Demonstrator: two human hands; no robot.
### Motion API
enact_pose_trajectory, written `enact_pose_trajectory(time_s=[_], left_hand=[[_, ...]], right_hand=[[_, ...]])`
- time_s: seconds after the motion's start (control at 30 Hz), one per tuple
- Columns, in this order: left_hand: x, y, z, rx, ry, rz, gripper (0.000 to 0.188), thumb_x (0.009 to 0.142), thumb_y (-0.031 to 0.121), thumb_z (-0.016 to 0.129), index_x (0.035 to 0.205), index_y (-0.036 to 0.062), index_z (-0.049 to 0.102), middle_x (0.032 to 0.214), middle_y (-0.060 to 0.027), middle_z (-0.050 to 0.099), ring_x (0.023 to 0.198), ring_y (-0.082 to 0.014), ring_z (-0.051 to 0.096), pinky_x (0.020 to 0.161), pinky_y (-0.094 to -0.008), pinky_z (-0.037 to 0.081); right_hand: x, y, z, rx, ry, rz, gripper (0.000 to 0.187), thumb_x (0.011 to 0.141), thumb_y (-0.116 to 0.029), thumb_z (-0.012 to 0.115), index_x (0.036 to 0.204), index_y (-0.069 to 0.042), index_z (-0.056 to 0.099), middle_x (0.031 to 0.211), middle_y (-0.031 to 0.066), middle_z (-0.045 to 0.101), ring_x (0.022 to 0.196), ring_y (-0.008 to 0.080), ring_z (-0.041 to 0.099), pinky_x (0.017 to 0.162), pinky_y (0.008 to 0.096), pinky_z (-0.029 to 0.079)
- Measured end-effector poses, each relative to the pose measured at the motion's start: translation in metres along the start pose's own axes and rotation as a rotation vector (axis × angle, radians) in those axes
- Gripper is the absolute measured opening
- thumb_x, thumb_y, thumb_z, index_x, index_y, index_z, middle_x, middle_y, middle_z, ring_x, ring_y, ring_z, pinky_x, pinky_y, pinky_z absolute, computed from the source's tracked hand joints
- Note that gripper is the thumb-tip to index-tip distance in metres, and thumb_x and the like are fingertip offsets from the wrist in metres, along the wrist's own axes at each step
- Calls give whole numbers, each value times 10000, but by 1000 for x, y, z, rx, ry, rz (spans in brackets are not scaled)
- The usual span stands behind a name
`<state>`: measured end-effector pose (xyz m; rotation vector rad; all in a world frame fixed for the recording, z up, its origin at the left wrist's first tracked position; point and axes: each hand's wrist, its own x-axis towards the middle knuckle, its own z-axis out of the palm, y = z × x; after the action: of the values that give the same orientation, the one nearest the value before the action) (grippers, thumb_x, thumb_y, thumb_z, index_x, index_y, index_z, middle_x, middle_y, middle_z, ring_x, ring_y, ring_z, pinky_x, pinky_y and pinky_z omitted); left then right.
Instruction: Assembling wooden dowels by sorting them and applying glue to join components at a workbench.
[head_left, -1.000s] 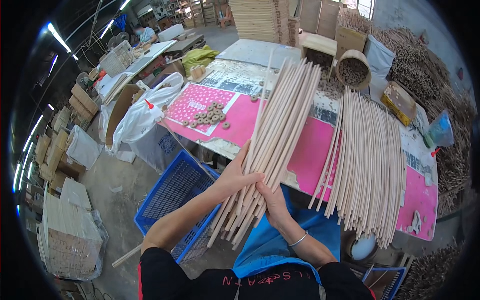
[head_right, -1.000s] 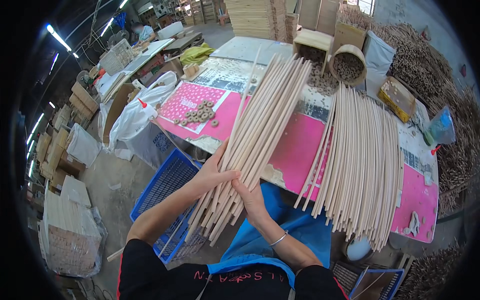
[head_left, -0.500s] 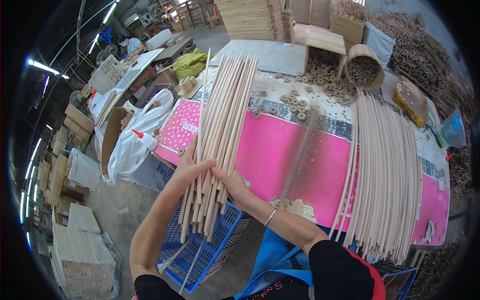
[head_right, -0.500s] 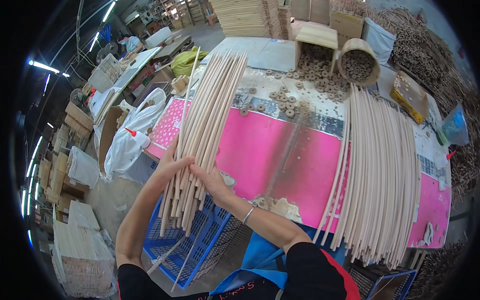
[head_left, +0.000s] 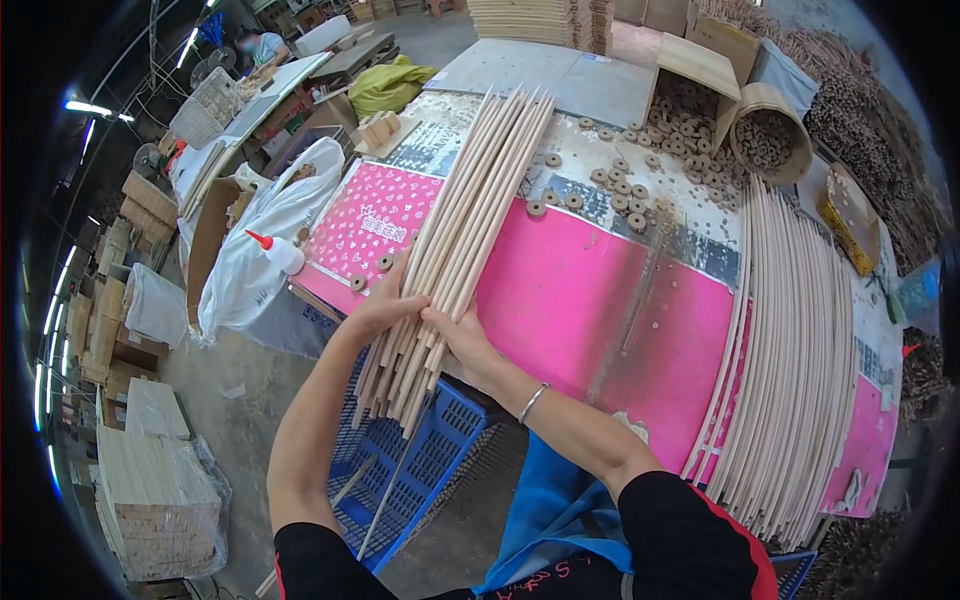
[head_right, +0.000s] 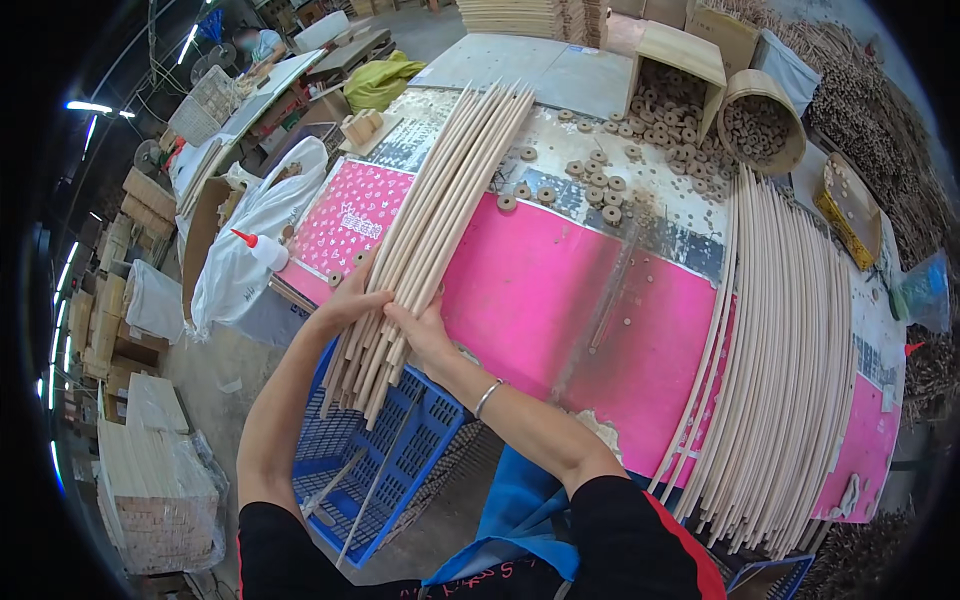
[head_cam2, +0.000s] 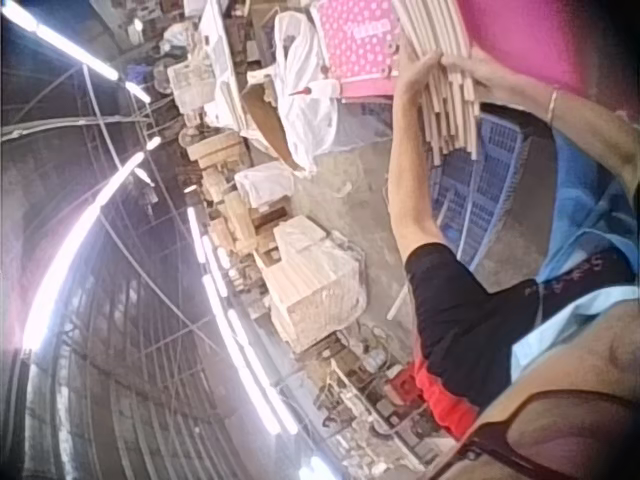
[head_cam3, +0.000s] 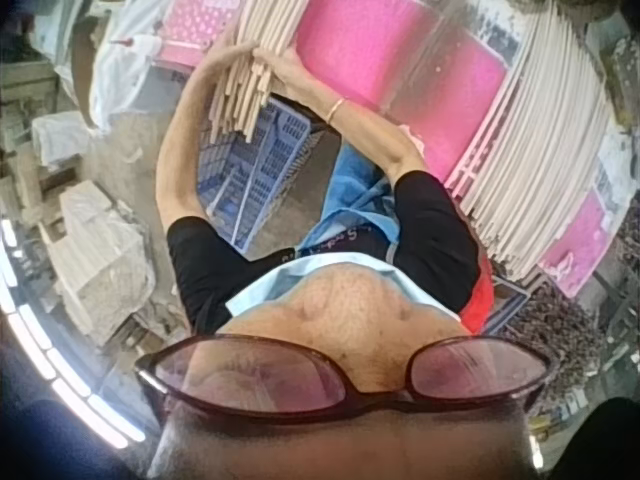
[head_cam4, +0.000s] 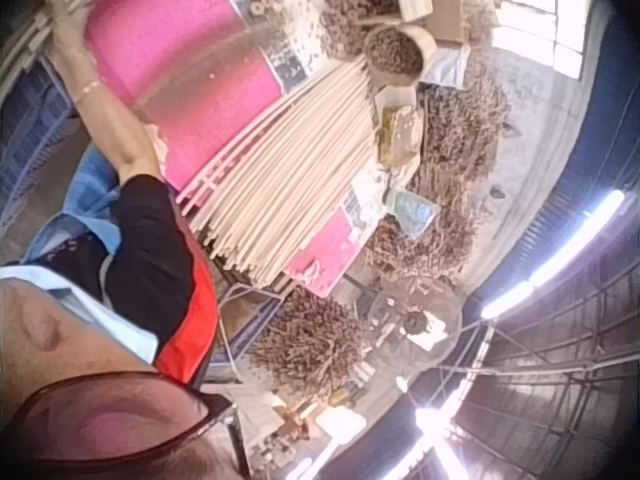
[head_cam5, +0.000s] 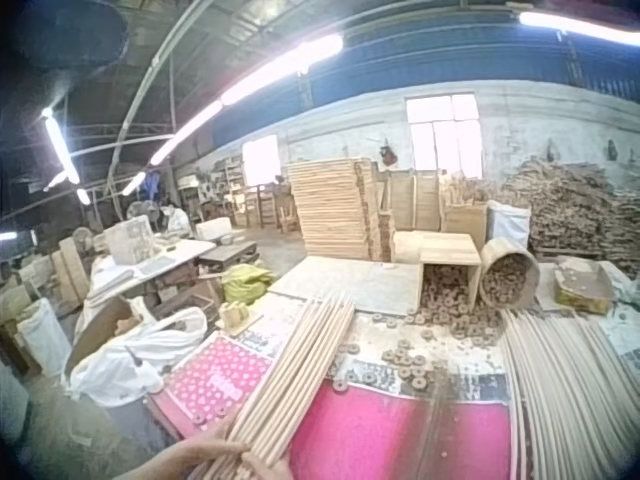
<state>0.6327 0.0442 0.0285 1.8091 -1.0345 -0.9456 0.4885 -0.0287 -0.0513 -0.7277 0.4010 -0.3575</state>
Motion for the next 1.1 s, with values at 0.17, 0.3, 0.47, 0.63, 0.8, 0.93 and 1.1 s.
enact_pose_trajectory(time_s=[0.17,0.3,0.47,0.63,0.8,0.93,1.1], left_hand=[[15,-29,-17,316,16,71,991,804,124,698,1621,-21,155,1597,-231,368,1496,-294,336,1224,-351,260],[16,-53,-16,525,102,100,1002,831,216,682,1619,-31,114,1632,-307,269,1539,-397,247,1242,-384,232],[12,-67,-8,669,220,93,981,932,360,693,1639,43,90,1624,-289,299,1491,-439,329,1196,-434,323],[33,-46,10,902,272,21,935,939,452,672,1644,139,143,1489,-301,477,1282,-482,538,1027,-549,464],[51,-98,-25,755,296,66,915,982,510,621,1633,51,171,1604,-289,335,1487,-432,323,1196,-484,302],[48,-92,-20,820,376,84,893,997,606,521,1652,138,135,1603,-265,356,1449,-446,385,1162,-523,344],[23,-48,15,977,425,-142,854,1007,621,467,1651,153,155,1586,-251,389,1423,-428,431,1131,-562,364]], right_hand=[[2,2,-21,-213,-37,-15,804,939,-265,725,1503,12,224,1369,186,519,1258,259,566,1046,396,497],[-24,-23,-42,-621,0,-7,751,929,-413,689,1425,69,395,1221,244,658,1164,336,652,1010,426,505],[-63,-24,-44,-1260,195,-399,768,855,-283,688,1438,81,345,1336,314,523,1260,461,534,1055,503,456],[-69,-14,-68,-1025,45,-602,794,856,-234,708,1468,94,321,1383,293,443,1231,450,527,1037,486,469],[-142,-37,-86,-1047,36,-407,704,938,-326,663,1498,37,436,1582,324,346,1478,401,367,1210,438,319],[-239,-62,-115,-1191,-11,-390,487,967,-226,639,1410,-36,572,1350,204,620,1226,334,619,1045,413,485],[-371,-91,-150,-1177,281,-437,317,958,-132,643,1255,-27,677,1133,149,715,987,270,710,865,351,565]])
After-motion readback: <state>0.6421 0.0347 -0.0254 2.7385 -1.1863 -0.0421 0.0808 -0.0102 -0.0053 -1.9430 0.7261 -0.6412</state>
